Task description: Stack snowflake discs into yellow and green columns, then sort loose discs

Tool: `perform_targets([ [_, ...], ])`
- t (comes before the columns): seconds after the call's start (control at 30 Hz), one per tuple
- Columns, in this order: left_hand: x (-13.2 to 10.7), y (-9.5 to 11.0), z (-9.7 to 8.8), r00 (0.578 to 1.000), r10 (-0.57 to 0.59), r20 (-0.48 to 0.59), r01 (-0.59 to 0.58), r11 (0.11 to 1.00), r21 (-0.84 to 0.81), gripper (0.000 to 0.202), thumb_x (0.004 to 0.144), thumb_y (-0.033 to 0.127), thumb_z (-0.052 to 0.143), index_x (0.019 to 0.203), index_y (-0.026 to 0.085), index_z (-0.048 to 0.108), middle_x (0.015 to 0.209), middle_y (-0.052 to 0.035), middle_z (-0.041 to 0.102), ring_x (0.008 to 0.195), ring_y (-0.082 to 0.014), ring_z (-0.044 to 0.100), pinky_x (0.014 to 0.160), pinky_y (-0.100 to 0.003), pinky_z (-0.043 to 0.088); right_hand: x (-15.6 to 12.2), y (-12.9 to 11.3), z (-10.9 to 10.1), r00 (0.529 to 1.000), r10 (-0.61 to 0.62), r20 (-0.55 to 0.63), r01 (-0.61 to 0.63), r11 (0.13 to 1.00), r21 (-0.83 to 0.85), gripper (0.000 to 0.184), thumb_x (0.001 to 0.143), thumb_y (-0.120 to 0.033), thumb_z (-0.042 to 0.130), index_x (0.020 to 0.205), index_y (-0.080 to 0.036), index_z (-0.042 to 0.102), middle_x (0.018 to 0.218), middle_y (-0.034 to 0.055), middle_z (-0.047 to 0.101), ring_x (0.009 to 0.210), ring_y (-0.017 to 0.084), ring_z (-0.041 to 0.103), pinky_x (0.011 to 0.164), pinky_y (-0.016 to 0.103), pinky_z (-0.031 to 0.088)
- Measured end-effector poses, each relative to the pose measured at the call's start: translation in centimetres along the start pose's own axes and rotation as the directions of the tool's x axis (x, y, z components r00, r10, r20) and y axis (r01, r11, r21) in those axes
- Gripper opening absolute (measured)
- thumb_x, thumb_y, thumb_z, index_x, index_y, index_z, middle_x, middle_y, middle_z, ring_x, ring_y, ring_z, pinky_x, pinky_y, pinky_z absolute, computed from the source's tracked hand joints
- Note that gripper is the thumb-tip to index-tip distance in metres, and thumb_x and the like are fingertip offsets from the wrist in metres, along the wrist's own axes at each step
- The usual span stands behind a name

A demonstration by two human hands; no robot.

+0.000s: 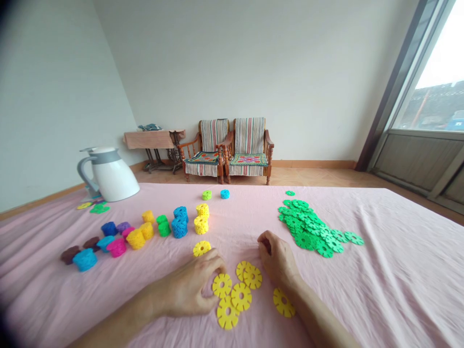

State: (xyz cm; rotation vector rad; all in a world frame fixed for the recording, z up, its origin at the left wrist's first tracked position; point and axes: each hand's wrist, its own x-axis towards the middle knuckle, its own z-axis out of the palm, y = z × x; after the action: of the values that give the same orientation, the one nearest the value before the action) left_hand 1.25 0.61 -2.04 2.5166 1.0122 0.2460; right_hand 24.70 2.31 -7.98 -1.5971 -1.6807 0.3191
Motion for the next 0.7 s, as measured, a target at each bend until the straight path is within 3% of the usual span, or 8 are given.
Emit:
perform_targets([
  [0.23,-0.1,1.0,0.5,0.999,-0.013,-0.039,0.015,0.999,0.038,0.026,0.055,0.013,0.052,0.078,0.020,0.044,0.084,-0.0003,0.050,0.078,-0.0164,0.050,0.062,-0.023,0.041,0.0,0.2,0.0,1.000,-0.021,-0.001,0.021,1.000,-0.001,0.012,0.074,-0.022,0.043,0.074,-0.020,0.055,0.058,-0.0021,0.058,0.052,0.013,0.050,0.052,0.023,0.035],
  [0.37,-0.3,0.9,-0.7,0.990,-0.032,-0.134,0.030,0.999,-0.013,0.027,0.055,0.012,0.052,0.080,0.020,0.045,0.081,0.0013,0.050,0.071,-0.0137,0.049,0.062,-0.024,0.040,0.1,0.1,-0.1,1.000,-0.022,0.012,0.022,1.000,0.007,0.011,0.074,-0.022,0.043,0.073,-0.020,0.054,0.058,-0.0022,0.057,0.053,0.012,0.050,0.051,0.023,0.035],
  [0.57,-0.4,-1.6,-3.7,0.913,-0.097,-0.396,0.066,0.994,-0.091,0.028,0.061,0.011,0.051,0.088,0.020,0.048,0.080,0.0014,0.051,0.069,-0.0128,0.050,0.062,-0.024,0.041,0.1,0.1,0.0,1.000,-0.014,0.011,0.014,1.000,0.008,0.012,0.074,-0.023,0.043,0.074,-0.020,0.054,0.059,-0.0015,0.058,0.052,0.013,0.050,0.052,0.024,0.035],
  [0.7,-0.1,-4.0,-3.7,0.893,-0.129,-0.430,0.073,0.987,-0.144,0.026,0.063,0.014,0.054,0.088,0.019,0.049,0.079,0.0016,0.052,0.069,-0.0128,0.050,0.063,-0.025,0.042,0.0,0.1,0.0,1.000,-0.009,0.010,0.009,1.000,0.006,0.012,0.075,-0.024,0.043,0.075,-0.020,0.055,0.060,-0.0016,0.059,0.053,0.013,0.051,0.053,0.024,0.035],
])
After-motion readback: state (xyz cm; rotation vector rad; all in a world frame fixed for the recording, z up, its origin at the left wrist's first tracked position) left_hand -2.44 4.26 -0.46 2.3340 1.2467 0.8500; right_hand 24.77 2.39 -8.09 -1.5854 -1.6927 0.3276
